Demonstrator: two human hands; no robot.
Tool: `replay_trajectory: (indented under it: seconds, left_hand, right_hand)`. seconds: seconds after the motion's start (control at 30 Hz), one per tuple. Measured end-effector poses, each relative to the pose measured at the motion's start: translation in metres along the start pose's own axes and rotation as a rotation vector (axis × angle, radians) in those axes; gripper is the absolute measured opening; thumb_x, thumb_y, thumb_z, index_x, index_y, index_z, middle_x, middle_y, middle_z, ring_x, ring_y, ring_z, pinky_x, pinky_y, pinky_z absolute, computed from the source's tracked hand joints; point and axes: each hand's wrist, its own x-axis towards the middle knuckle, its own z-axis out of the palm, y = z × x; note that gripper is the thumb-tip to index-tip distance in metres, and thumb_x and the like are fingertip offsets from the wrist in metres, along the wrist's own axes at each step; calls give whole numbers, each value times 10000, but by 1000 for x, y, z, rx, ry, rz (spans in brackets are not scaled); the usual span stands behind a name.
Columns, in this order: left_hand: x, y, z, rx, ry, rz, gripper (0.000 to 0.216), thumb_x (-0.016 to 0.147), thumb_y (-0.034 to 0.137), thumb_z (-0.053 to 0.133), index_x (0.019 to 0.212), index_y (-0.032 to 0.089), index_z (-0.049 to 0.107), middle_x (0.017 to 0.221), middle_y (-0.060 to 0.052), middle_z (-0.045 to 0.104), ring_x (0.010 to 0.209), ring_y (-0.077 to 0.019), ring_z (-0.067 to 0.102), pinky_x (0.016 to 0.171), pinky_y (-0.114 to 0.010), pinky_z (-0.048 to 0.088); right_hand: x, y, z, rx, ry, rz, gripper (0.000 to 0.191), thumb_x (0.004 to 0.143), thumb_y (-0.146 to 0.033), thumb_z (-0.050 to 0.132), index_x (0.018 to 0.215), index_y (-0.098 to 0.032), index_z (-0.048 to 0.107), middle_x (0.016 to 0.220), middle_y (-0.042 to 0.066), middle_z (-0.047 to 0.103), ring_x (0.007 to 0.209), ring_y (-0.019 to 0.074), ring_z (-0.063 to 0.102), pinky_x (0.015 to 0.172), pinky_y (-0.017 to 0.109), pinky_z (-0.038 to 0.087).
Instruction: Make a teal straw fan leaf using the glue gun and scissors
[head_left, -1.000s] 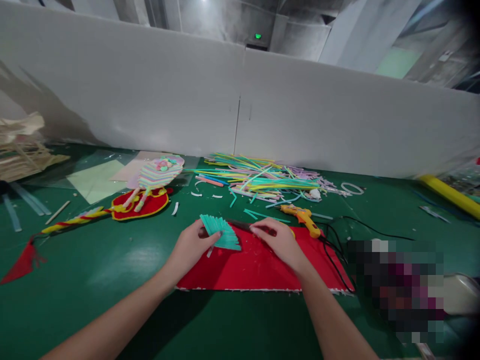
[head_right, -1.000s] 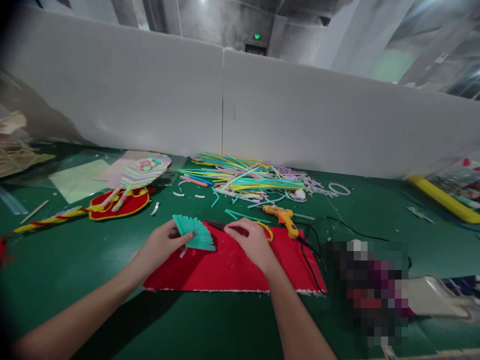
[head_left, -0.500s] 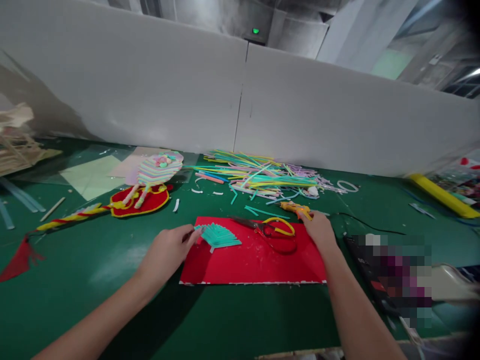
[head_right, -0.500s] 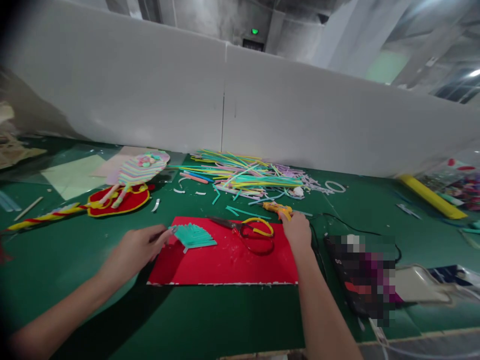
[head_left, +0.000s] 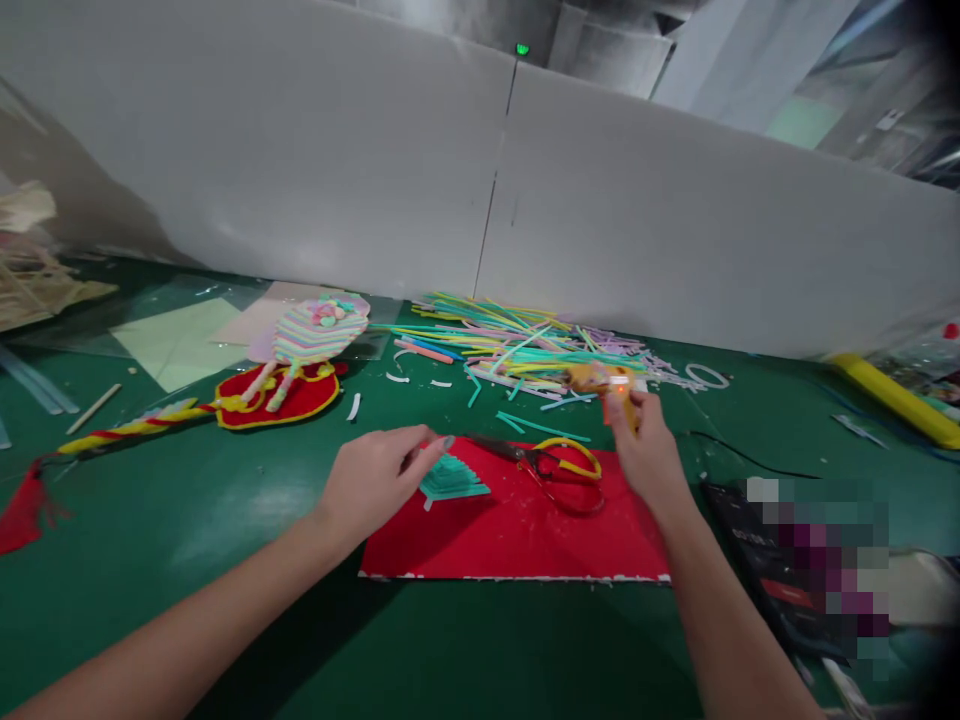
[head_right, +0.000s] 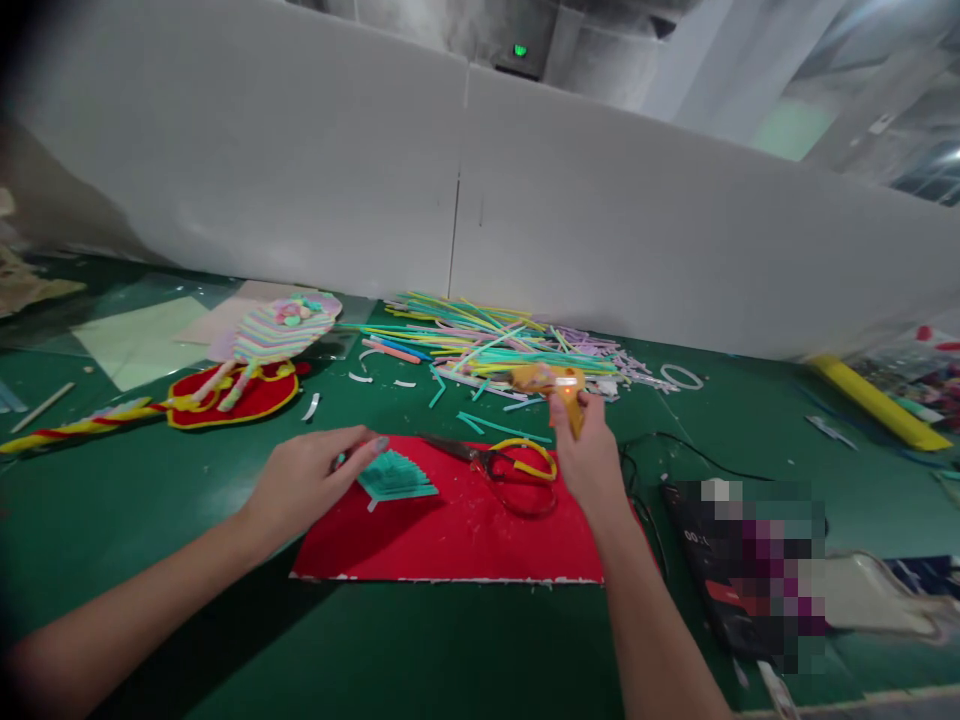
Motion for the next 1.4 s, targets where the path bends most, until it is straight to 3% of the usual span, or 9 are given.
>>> replay_trajectory:
  seconds: [0.13, 0.33, 0.43, 0.63, 0.87, 1.1, 1.4]
  left_hand:
    - [26, -1, 9, -110, -103, 328, 217, 919, 337, 479, 915, 209, 654, 919, -25, 647, 866, -171, 582, 752, -268, 353]
    - [54, 0, 4, -64, -454, 415, 202, 785, 277, 685, 979, 245, 639, 983, 0, 633, 961, -188, 560, 791, -279, 336]
    - [58, -1, 5, -38, -556, 404, 241, 740, 222, 720, 965, 238, 637, 959, 2, 634, 963, -195, 551, 783, -279, 331]
    - [55, -7, 10, -85, -540, 380, 178, 692, 241, 728, 854, 229, 655, 973, -17, 584, 955, -217, 530, 788, -298, 342]
    - [63, -13, 5, -412, -659, 108, 195, 655, 218, 678, 848, 237, 662, 784, 18, 660, 691, -161, 575, 574, -229, 369]
    - [72, -25, 8, -592, -685, 48, 160, 659, 316, 685, 797, 249, 729, 741, 21, 668, 682, -147, 559, 595, -212, 388]
    - [72, -22, 5, -690, -718, -37, 180, 630, 345, 715, 770, 237, 746, 741, 6, 678, 681, -151, 567, 585, -208, 398]
  right_hand:
    - [-16, -20, 22, -15, -134, -125, 647, 703, -685, 553, 1095, -174, 489, 916, 118, 667, 762, 263, 640, 609, 327, 464]
    - [-25, -10, 45, -24, -123, -132, 549, 742, -595, 556, 1086, -173, 487, 963, 119, 650, 774, 252, 637, 612, 331, 476]
    - [-25, -6, 45, 16, -99, -145, 523, 734, -574, 590, 1063, -181, 487, 932, 105, 646, 762, 235, 633, 605, 315, 483]
    - [-32, -5, 44, 28, -101, -216, 508, 706, -545, 636, 1043, -194, 488, 945, 97, 632, 773, 225, 633, 621, 318, 509]
    - [-40, -7, 48, 38, -137, -263, 519, 715, -552, 632, 1056, -191, 483, 900, 89, 631, 745, 217, 641, 593, 303, 515]
    - [-38, -4, 46, -28, -152, -354, 455, 738, -506, 623, 1036, -189, 491, 928, 91, 622, 765, 213, 632, 618, 303, 514]
    - [-36, -2, 44, -27, -148, -369, 362, 754, -437, 613, 1009, -208, 497, 911, 67, 612, 762, 201, 614, 637, 303, 508]
